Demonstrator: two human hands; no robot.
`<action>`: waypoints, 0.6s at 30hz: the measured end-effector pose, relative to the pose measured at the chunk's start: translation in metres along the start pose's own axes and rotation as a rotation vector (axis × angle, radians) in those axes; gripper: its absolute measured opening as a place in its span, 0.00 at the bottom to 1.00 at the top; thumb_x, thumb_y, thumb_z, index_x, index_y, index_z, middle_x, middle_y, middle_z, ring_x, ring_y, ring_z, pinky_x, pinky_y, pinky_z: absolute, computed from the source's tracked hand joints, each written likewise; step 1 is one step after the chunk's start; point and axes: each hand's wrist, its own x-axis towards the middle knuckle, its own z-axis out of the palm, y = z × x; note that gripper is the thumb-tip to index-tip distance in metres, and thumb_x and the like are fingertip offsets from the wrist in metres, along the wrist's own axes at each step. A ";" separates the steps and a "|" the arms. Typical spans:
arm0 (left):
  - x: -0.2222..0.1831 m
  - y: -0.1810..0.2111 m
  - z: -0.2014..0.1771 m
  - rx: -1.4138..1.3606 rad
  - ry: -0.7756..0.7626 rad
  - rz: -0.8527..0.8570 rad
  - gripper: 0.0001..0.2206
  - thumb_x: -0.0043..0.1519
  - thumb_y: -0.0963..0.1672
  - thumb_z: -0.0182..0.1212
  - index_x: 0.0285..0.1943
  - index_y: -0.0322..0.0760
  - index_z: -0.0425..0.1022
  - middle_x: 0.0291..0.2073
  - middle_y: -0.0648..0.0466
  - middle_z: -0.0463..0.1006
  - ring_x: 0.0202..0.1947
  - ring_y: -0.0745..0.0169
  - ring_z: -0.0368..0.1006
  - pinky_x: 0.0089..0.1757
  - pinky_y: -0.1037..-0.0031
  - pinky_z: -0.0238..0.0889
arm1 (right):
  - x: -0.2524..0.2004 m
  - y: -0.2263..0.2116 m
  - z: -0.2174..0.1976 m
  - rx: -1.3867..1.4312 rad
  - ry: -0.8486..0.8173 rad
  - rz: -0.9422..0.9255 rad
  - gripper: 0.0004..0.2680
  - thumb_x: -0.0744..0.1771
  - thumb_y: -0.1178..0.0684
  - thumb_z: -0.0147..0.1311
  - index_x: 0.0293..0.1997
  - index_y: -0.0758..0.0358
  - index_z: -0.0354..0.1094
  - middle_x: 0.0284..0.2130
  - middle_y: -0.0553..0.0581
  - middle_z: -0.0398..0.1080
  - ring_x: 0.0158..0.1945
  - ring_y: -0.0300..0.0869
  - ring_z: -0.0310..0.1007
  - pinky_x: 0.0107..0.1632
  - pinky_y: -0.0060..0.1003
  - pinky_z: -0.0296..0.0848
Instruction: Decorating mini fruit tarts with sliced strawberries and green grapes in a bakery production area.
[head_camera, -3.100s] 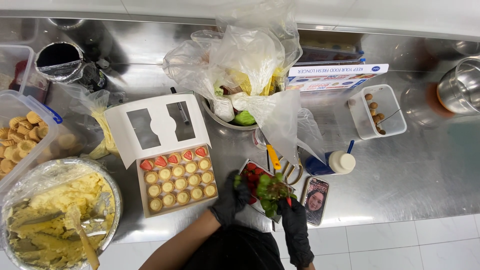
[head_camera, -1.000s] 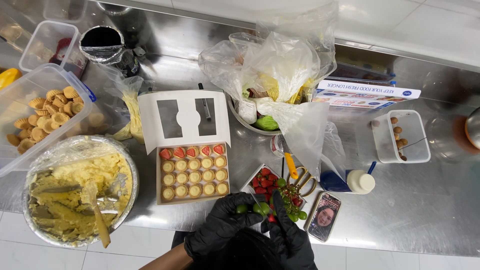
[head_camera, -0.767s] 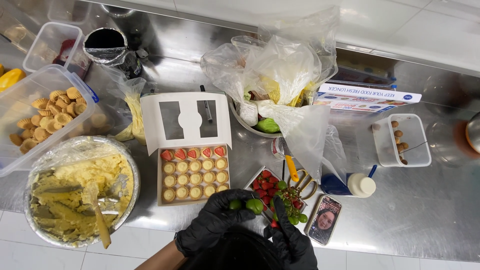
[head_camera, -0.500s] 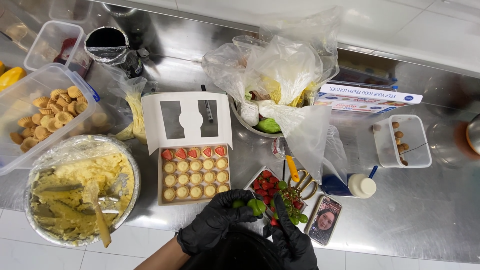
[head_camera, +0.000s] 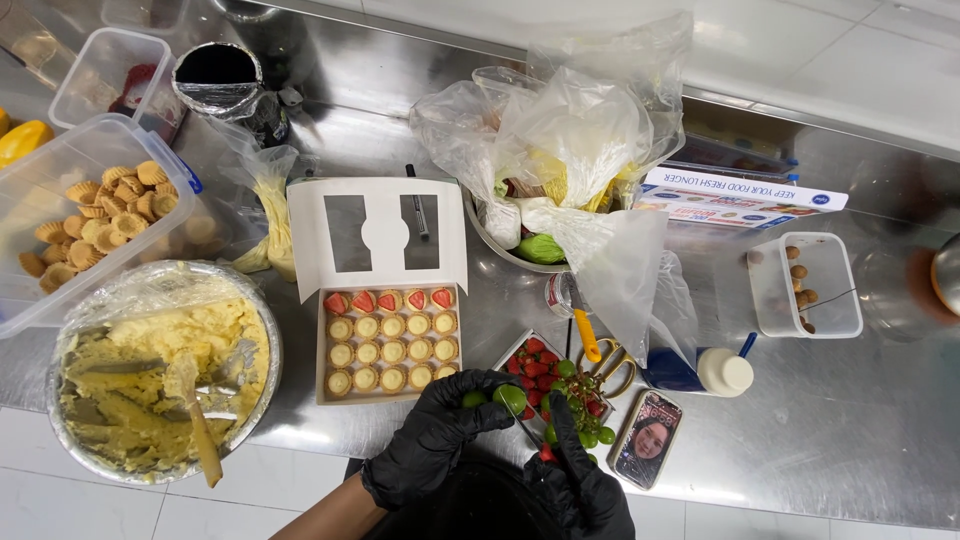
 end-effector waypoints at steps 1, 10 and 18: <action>-0.002 -0.001 0.002 0.000 -0.001 0.000 0.17 0.56 0.36 0.69 0.55 0.32 0.78 0.46 0.52 0.83 0.48 0.65 0.79 0.50 0.73 0.74 | 0.041 -0.032 -0.014 -0.002 0.001 -0.010 0.31 0.64 0.66 0.59 0.75 0.49 0.50 0.62 0.56 0.69 0.56 0.35 0.71 0.60 0.31 0.64; -0.008 0.013 0.005 0.041 0.002 -0.019 0.18 0.55 0.35 0.68 0.55 0.34 0.80 0.48 0.54 0.85 0.49 0.66 0.80 0.50 0.73 0.75 | 0.098 -0.110 -0.017 0.135 -0.011 0.130 0.31 0.62 0.65 0.61 0.73 0.47 0.54 0.67 0.52 0.66 0.65 0.34 0.67 0.64 0.32 0.60; -0.011 -0.010 0.003 0.022 -0.114 0.052 0.16 0.59 0.36 0.69 0.56 0.29 0.80 0.48 0.49 0.83 0.48 0.61 0.79 0.50 0.71 0.75 | 0.101 -0.140 -0.030 -0.203 -0.033 0.126 0.35 0.64 0.66 0.56 0.78 0.38 0.45 0.66 0.44 0.67 0.45 0.32 0.82 0.46 0.28 0.77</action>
